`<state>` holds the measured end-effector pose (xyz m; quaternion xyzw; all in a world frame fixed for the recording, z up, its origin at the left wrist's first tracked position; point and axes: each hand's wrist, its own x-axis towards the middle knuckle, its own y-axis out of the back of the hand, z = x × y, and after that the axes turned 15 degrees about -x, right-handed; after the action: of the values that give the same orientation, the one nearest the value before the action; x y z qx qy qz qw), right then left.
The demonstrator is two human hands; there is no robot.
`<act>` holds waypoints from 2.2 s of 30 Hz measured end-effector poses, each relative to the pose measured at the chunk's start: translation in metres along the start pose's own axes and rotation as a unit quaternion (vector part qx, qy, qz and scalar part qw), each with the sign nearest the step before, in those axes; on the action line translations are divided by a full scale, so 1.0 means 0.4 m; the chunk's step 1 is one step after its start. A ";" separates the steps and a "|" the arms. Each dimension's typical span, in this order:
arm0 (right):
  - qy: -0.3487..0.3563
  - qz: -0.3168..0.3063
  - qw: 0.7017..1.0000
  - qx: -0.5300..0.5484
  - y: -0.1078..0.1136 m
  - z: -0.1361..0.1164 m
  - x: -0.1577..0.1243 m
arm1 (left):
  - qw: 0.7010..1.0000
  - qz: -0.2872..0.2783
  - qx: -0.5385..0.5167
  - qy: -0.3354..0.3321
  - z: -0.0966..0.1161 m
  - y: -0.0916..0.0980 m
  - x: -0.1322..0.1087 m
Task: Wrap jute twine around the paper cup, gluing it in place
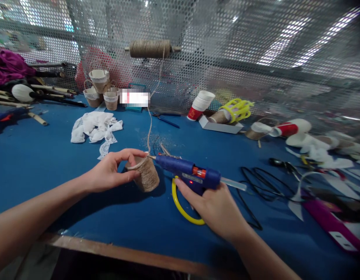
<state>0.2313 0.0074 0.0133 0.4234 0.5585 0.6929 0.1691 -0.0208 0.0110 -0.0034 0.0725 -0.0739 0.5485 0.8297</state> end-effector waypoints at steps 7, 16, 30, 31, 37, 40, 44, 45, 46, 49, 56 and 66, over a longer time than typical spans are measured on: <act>-0.097 -0.050 0.987 0.117 0.006 -0.016 0.025 | 1.000 -0.004 0.009 -0.012 -0.003 0.003 0.001; -0.315 -0.054 0.895 0.310 -0.010 0.046 0.051 | 0.999 -0.004 0.038 -0.026 -0.006 0.003 0.004; -0.453 -0.071 0.886 0.065 -0.105 0.194 0.090 | 0.992 0.028 0.122 -0.028 -0.011 0.008 0.015; -0.449 -0.073 0.889 0.040 -0.102 0.196 0.091 | 0.991 0.026 0.125 -0.029 -0.011 0.008 0.015; -0.332 -0.049 0.942 -0.016 -0.039 0.126 0.105 | 0.992 0.002 0.123 -0.031 -0.008 0.008 0.016; -0.186 -0.053 0.980 0.045 -0.011 0.048 0.133 | 0.992 -0.023 0.118 -0.036 -0.002 0.011 0.012; 0.013 -0.087 0.983 0.163 -0.014 -0.025 0.175 | 0.993 -0.069 0.088 -0.026 0.009 0.014 0.008; 0.023 -0.095 0.980 0.171 -0.018 -0.032 0.181 | 0.994 -0.081 0.077 -0.018 0.012 0.016 0.008; 0.022 -0.101 0.980 0.172 -0.022 -0.035 0.183 | 0.994 -0.089 0.066 -0.008 0.014 0.017 0.007; -0.006 -0.100 0.983 0.156 -0.021 -0.032 0.173 | 0.995 -0.093 0.037 0.022 0.015 0.023 0.008; -0.019 -0.073 0.980 0.182 0.015 -0.050 0.121 | 0.995 -0.073 0.006 0.071 0.004 0.032 0.010; -0.045 -0.020 0.980 0.192 -0.003 -0.052 0.087 | 0.993 -0.079 -0.010 0.090 0.025 0.016 0.001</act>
<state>0.1944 0.0194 0.0256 0.4677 0.6812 0.5494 0.1238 -0.0271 0.0120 0.0067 0.0205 0.0015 0.4847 0.8745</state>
